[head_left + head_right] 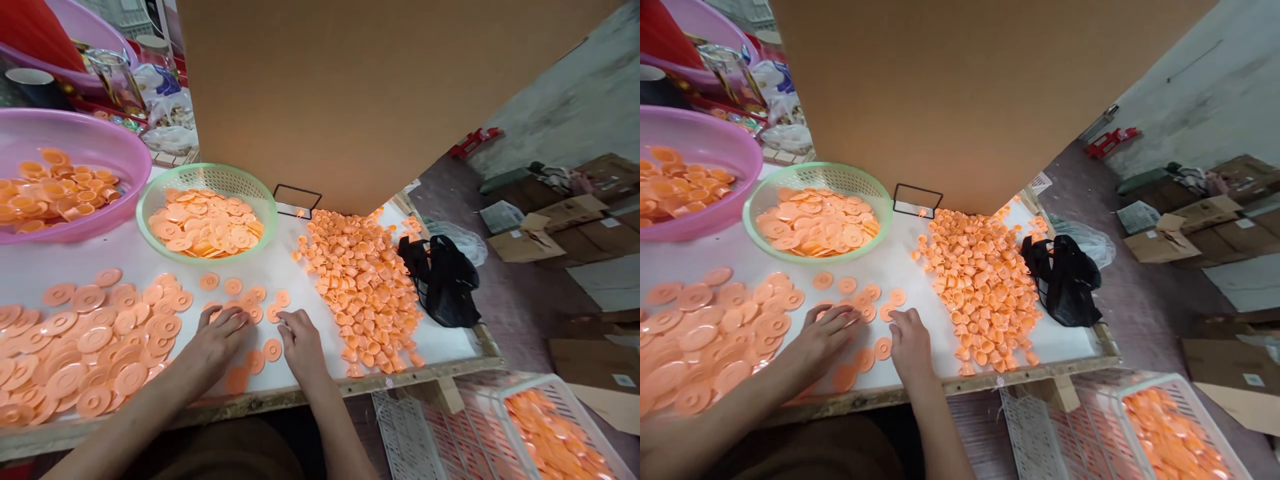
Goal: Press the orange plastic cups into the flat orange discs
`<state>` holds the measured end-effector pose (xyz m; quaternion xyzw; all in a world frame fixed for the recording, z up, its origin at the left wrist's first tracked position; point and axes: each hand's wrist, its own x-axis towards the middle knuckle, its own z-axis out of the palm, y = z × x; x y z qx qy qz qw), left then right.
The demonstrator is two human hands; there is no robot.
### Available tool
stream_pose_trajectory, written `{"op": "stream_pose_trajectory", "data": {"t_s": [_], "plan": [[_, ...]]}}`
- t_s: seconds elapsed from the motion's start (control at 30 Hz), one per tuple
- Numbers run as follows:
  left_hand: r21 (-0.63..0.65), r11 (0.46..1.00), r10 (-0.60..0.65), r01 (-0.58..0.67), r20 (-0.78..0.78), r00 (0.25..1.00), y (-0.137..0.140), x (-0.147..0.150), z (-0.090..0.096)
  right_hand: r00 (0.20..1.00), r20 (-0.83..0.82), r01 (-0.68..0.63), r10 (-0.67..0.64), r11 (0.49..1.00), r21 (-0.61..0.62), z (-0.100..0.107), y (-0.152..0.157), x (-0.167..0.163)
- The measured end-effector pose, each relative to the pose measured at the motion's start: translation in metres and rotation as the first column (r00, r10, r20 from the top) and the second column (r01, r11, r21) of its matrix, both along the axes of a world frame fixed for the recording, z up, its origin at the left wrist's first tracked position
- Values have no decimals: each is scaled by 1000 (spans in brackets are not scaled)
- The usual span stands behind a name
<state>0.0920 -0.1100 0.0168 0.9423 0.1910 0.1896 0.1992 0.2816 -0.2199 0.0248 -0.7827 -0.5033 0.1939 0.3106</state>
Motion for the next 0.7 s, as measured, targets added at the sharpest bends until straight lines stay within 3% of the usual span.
{"op": "stream_pose_trajectory", "data": {"t_s": [0.13, 0.3, 0.43, 0.53, 0.6, 0.7], "plan": [[-12, 995, -104, 104, -28, 994, 7, 26, 2, 998, -3, -67, 67, 997, -44, 4, 8, 13], [40, 998, 51, -51, -6, 999, 19, 33, -8, 992, 124, -16, 25, 997, -73, 6, 21, 23], [24, 999, -38, 38, 15, 999, 24, 34, -13, 985, 158, -56, 73, 992, -114, 5, 18, 31], [5, 997, -81, 81, 65, 995, 23, 46, -13, 972, 200, 124, -124, 992, 15, 4, 3, 51], [-4, 997, -81, 81, 69, 994, 21, 63, -11, 917, 259, 290, -303, 953, 88, 2, -4, 71], [-52, 998, -33, 35, 28, 999, 22, 93, -9, 863, 338, 373, -377, 924, 78, -2, -4, 95]]}}
